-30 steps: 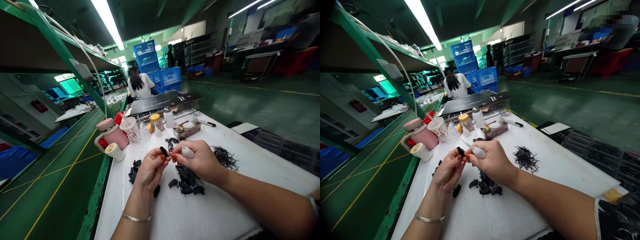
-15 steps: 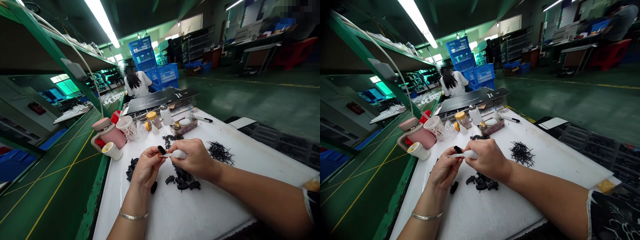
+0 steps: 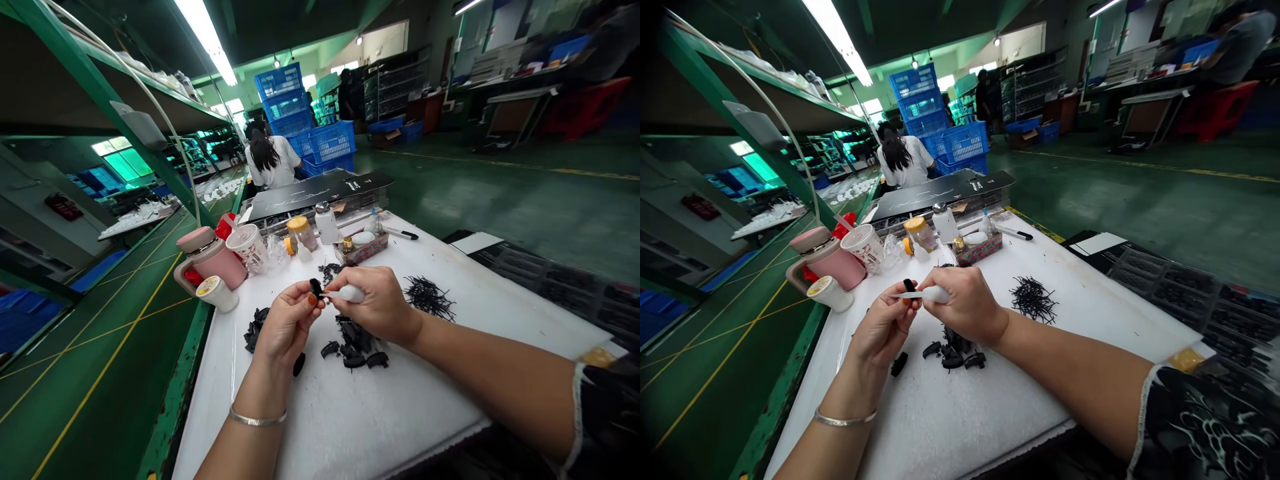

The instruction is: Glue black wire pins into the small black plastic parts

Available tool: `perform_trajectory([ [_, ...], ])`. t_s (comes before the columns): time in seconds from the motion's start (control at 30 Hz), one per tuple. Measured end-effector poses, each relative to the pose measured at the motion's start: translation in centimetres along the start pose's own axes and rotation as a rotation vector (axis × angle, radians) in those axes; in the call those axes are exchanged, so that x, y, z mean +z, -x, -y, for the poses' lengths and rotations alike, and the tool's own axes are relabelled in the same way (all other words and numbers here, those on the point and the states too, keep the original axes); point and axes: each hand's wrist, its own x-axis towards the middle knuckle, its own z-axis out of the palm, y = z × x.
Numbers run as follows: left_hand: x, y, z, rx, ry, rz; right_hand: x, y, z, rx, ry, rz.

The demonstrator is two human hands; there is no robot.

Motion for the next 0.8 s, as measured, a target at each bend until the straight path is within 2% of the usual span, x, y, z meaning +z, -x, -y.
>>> perform_trajectory([
  [0.3,-0.59,-0.02,0.11,-0.061,0.052,0.088,0.09,0.09,0.21,-0.067,-0.045,-0.037],
  [0.8,-0.31,0.09,0.09,-0.057,0.066,0.071,0.09,0.1,0.04,-0.078,-0.043,-0.032],
])
